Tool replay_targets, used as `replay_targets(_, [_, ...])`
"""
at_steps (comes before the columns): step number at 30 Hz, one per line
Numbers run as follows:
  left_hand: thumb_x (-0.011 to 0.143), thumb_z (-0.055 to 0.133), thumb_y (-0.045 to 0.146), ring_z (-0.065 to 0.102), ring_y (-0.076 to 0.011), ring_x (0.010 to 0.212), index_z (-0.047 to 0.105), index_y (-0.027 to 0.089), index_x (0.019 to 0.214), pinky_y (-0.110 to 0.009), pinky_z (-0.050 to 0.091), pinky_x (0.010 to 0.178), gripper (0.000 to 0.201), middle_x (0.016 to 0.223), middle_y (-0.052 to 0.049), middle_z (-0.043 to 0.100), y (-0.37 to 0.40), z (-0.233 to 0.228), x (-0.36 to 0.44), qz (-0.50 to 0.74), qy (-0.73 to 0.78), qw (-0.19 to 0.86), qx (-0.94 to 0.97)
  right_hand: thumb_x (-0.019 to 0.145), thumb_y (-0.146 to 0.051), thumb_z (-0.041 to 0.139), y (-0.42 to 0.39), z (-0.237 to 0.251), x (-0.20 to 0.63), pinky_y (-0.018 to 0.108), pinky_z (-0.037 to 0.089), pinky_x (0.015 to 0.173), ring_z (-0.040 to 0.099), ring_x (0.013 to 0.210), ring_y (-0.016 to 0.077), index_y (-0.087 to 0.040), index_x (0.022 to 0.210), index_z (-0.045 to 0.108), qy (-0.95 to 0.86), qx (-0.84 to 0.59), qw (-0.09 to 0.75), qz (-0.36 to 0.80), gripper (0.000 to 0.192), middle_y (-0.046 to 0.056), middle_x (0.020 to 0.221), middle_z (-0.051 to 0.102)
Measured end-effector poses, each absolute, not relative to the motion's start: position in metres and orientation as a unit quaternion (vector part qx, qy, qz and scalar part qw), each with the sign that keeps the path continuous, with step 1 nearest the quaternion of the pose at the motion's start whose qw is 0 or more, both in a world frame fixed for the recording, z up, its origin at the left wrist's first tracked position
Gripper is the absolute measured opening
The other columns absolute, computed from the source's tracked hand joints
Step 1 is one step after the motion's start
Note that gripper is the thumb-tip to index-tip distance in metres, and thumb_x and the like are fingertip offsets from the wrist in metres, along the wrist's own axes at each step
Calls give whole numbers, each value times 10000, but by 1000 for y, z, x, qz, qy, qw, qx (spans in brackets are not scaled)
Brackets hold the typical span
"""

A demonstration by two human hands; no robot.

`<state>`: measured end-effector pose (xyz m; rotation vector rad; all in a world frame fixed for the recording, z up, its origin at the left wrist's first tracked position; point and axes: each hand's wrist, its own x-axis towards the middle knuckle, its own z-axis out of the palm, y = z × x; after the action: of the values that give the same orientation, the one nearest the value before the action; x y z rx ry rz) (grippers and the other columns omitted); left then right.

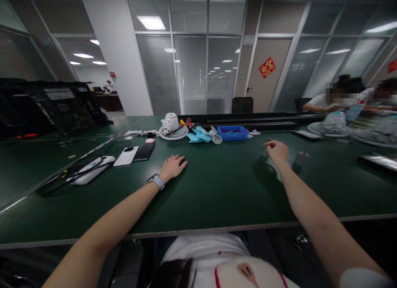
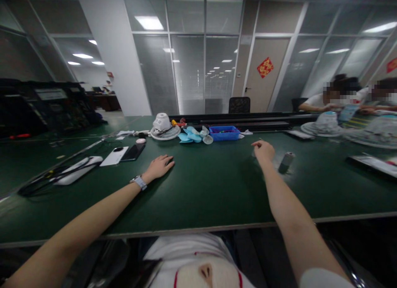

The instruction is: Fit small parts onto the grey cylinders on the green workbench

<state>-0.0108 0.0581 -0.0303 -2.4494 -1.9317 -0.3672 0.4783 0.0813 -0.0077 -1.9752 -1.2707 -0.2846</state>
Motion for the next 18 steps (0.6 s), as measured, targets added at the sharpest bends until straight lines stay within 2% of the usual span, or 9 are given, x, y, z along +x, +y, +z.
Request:
replay_targets(7, [958, 271, 586, 344, -341, 1434, 475, 216, 1448, -496, 308, 1134, 647, 1542, -128, 415, 56, -28, -10, -113, -616, -6, -780, 839, -252, 582, 86, -10, 487, 309, 460, 743, 634, 804, 202, -252, 938, 785, -512, -767, 365, -127, 226, 45, 933, 734])
replay_targets(13, [954, 276, 597, 358, -339, 1427, 483, 221, 1440, -501, 316, 1129, 649, 1539, -129, 418, 55, -27, -10, -121, -612, -10, -781, 835, -306, 606, 87, -15, 487, 307, 460, 744, 626, 807, 204, -225, 943, 764, -511, -751, 396, -130, 208, 67, 921, 714])
replay_targets(15, [951, 287, 597, 360, -343, 1425, 492, 218, 1434, -505, 320, 1126, 647, 1533, -132, 427, 56, -28, -11, -128, -611, -11, -781, 819, -354, 638, 85, -17, 484, 315, 462, 752, 628, 852, 219, -218, 985, 744, -500, -749, 411, -143, 239, 85, 985, 700])
replay_targets(18, [947, 298, 600, 369, -350, 1418, 503, 222, 1424, -521, 329, 1114, 643, 1527, -136, 435, 56, -29, -11, -139, -607, -14, -783, 765, -440, 706, 84, -21, 480, 343, 473, 778, 633, 923, 253, -207, 1105, 678, -469, -768, 414, -140, 413, 117, 1067, 675])
